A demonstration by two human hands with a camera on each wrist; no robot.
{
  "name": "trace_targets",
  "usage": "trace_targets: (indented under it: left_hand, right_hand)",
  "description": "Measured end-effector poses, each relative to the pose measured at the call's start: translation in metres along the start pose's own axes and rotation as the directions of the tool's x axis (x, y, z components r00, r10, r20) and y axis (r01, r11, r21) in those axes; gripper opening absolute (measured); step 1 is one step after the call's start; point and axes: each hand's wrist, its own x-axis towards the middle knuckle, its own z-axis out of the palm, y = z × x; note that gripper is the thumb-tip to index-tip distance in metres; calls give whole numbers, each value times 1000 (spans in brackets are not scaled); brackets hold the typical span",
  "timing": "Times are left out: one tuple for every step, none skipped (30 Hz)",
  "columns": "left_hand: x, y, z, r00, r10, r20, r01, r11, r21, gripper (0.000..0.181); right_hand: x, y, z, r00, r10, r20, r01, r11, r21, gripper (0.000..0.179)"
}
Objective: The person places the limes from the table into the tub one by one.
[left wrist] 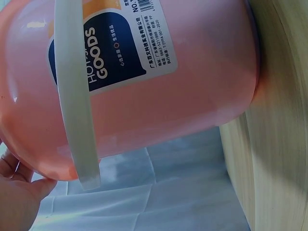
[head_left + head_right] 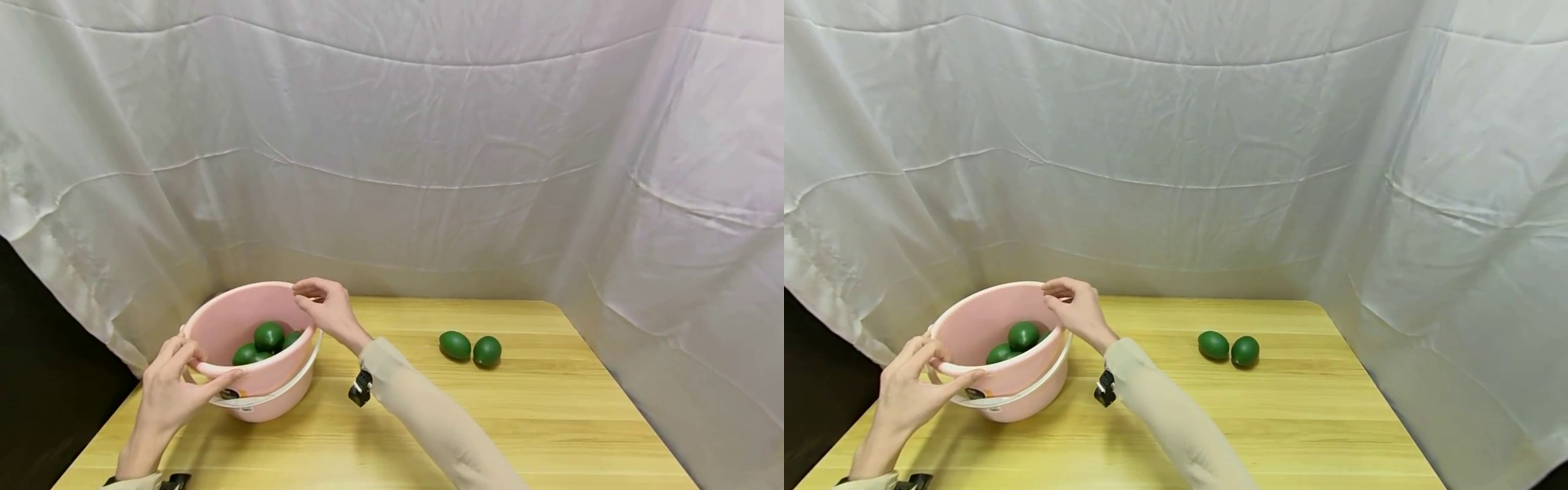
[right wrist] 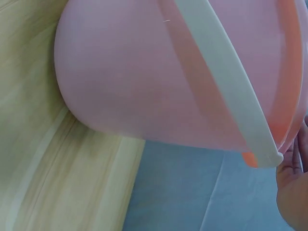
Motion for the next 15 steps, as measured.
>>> trace_targets:
  left_hand:
    - [0, 0, 0, 1000, -1, 2, 1, 1000, -3, 56]
    - [0, -1, 0, 1000, -1, 3, 1, 1000, -6, 55]
    - [-1, -1, 0, 1000, -2, 6, 2, 1000, -9, 55]
    - [-1, -1, 0, 1000, -2, 8, 2, 1000, -11, 55]
    - [-1, -2, 0, 1000, -1, 8, 1, 1000, -13, 55]
    - [-1, -2, 0, 1000, 0, 8, 0, 1000, -13, 56]
    - [-1, -2, 0, 1000, 1, 7, -1, 1000, -14, 56]
    - [-1, -2, 0, 1000, -1, 11, 1, 1000, -15, 56]
    - [-1, -2, -1, 1000, -4, 13, 4, 1000, -15, 56]
    - [-1, -2, -1, 1000, -6, 15, 7, 1000, -15, 56]
    - [-1, -2, -1, 1000, -9, 17, 9, 1000, -16, 56]
    - [-1, -2, -1, 1000, -11, 17, 11, 1000, -16, 56]
    - [0, -1, -1, 1000, -12, 14, 12, 1000, -17, 57]
    - [0, -1, -1, 1000, -12, 10, 12, 1000, -16, 57]
    - [0, -1, 0, 1000, -8, 1, 8, 1000, -15, 57]
  right_hand:
    - [-1, 1, -1, 1000, -6, -9, 6, 1000, 6, 17]
    - [-3, 2, -2, 1000, -8, -15, 8, 1000, 9, 17]
    - [-4, 3, -4, 1000, -8, -20, 9, 1000, 11, 17]
    - [-6, 3, -5, 1000, -8, -23, 8, 1000, 12, 17]
    - [-7, 3, -7, 1000, -3, -21, 3, 1000, 12, 19]
    - [-9, 4, -9, 1000, 2, -21, -2, 1000, 10, 19]
    - [-10, 4, -11, 1000, 6, -21, -6, 1000, 6, 20]
    - [-12, 4, -13, 1000, 10, -22, -10, 1000, 2, 20]
    - [-13, 5, -15, 1000, 9, -24, -9, 1000, -3, 21]
    - [-14, 6, -18, 1000, 10, -23, -10, 1000, -9, 22]
    - [-16, 8, -20, 1000, 11, -22, -11, 1000, -18, 22]
    - [-17, 9, -22, 1000, 5, -23, -5, 1000, -27, 22]
    - [-18, 11, -24, 1000, 1, -20, -1, 999, -36, 23]
    - [-20, 13, -27, 1000, 0, -17, -1, 999, -46, 23]
    - [-22, 15, -29, 1000, -2, -14, 2, 998, -56, 23]
